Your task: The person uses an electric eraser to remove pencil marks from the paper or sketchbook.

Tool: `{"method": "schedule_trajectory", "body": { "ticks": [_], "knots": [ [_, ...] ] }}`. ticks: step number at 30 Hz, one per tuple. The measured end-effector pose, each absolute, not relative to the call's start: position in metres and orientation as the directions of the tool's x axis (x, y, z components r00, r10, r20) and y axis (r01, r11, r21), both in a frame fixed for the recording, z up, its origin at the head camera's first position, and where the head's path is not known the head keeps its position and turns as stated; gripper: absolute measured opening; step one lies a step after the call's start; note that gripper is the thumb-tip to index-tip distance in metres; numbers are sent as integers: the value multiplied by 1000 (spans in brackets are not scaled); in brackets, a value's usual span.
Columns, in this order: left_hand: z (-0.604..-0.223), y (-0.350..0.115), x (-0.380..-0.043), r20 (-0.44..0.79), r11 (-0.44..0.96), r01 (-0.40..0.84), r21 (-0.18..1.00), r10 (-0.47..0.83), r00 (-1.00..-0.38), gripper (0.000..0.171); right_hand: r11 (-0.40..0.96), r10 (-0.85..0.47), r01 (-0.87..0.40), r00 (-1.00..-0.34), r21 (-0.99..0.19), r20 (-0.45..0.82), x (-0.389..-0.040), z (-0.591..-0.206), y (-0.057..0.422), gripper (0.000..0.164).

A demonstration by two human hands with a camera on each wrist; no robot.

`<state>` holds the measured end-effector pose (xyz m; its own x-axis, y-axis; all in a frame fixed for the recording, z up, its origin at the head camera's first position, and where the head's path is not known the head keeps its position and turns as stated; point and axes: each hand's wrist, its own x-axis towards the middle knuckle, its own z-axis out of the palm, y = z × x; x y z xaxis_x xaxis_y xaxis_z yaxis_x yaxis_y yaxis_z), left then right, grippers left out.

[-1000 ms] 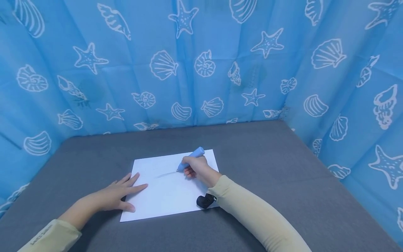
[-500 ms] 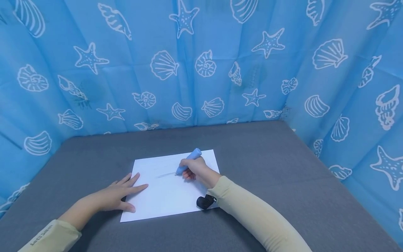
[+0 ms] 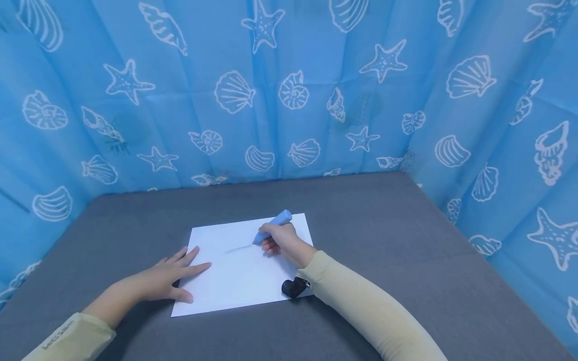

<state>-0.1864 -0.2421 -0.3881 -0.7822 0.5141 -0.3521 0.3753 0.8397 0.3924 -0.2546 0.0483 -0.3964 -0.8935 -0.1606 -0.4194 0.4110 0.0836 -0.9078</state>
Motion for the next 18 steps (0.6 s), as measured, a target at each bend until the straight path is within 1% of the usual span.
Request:
{"method": "schedule_trajectory", "body": {
  "ticks": [8, 18],
  "knots": [
    [-387, -244, -187, -356, 840, 373, 393, 513, -781, 82, 71, -121, 417, -898, -906, -423, -258, -399, 46, 13],
    [-390, -245, -188, -364, 843, 360, 399, 506, -782, 81, 74, -82, 393, -914, -917, -398, -262, -400, 44, 15]
  ]
}}
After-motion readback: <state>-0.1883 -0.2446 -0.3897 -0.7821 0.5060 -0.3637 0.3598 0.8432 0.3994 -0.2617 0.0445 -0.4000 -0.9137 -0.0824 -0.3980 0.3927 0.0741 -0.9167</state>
